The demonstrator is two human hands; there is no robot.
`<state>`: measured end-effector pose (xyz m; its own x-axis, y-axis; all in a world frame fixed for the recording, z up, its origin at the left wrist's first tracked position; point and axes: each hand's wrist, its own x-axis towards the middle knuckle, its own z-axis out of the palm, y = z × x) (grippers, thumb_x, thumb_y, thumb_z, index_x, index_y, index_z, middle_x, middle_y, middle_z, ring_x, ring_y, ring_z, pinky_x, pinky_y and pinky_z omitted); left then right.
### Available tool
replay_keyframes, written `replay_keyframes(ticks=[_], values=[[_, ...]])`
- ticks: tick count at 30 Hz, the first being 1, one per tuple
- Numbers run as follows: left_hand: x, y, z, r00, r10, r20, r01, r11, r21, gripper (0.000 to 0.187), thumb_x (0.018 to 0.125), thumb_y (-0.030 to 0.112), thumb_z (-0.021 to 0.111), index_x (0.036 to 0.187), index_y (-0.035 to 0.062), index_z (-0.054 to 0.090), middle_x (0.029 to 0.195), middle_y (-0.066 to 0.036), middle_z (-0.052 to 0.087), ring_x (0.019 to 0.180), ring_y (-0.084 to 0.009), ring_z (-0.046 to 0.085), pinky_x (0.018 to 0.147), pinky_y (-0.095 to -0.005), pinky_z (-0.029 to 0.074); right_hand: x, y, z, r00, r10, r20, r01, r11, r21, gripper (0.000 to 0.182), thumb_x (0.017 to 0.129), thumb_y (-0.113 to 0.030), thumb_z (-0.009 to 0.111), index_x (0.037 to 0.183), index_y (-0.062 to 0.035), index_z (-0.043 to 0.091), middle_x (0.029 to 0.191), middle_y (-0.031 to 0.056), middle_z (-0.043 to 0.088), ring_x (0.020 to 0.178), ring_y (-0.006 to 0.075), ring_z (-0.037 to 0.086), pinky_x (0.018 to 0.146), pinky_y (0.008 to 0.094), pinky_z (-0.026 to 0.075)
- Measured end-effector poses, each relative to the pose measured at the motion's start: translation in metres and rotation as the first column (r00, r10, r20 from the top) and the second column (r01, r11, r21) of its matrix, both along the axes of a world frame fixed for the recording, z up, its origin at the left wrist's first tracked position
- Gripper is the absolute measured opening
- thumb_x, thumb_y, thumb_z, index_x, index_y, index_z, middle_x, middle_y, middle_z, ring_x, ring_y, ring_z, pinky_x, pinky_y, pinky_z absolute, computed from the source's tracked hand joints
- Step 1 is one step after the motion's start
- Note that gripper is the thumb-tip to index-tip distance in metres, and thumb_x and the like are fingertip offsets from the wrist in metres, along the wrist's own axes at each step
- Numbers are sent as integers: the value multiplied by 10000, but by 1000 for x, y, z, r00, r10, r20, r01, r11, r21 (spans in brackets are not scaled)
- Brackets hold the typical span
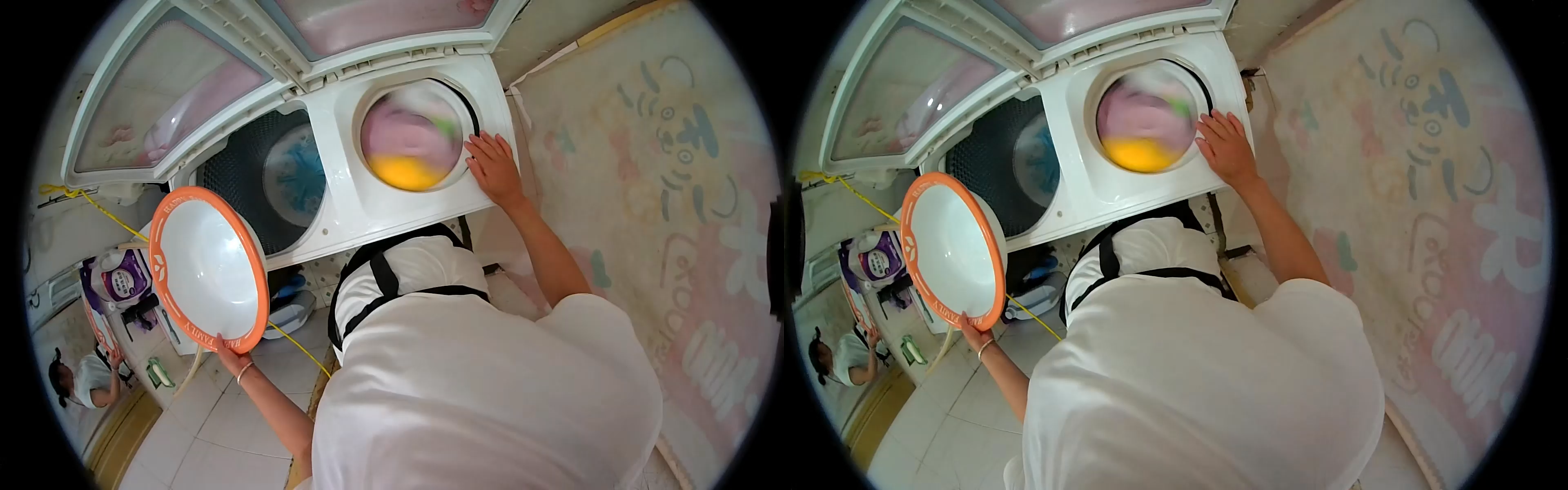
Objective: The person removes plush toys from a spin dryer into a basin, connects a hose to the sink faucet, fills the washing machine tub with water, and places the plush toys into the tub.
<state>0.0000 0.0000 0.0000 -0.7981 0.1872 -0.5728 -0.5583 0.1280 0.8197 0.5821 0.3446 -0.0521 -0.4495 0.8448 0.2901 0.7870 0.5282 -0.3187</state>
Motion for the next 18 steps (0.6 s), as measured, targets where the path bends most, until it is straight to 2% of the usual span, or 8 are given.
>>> replay_keyframes(ticks=[2,8,11,18], values=[[2,-1,5,1000,2,-21,-2,1000,6,468,911,193,491,1310,-14,361,1243,-162,512,1122,-297,534,920,-432,490,-2,-2,2,1000,11,-1,-11,1000,2,261,884,-222,568,1089,-72,627,1177,79,599,1204,249,470,1061,446,275],[16,7,-4,1000,6,-22,-5,999,43,467,913,193,486,1310,-19,361,1240,-153,516,1114,-280,538,917,-413,487,8,3,0,998,48,43,-49,998,28,213,886,-223,559,984,-66,665,1064,59,652,1173,247,498,1058,449,276],[7,-1,-8,1000,-14,-26,16,996,82,470,914,199,488,1309,-24,363,1241,-150,515,1119,-277,534,921,-409,484,4,2,0,997,53,61,-53,999,-11,201,883,-232,563,933,-74,677,1048,43,659,1168,240,505,1063,449,264],[15,6,2,1000,-2,-30,3,999,41,478,915,209,493,1312,-22,363,1253,-152,507,1125,-274,530,925,-400,482,0,-1,1,996,76,45,-76,997,3,212,871,-246,574,802,-80,687,983,30,677,1166,222,509,1070,455,233]])
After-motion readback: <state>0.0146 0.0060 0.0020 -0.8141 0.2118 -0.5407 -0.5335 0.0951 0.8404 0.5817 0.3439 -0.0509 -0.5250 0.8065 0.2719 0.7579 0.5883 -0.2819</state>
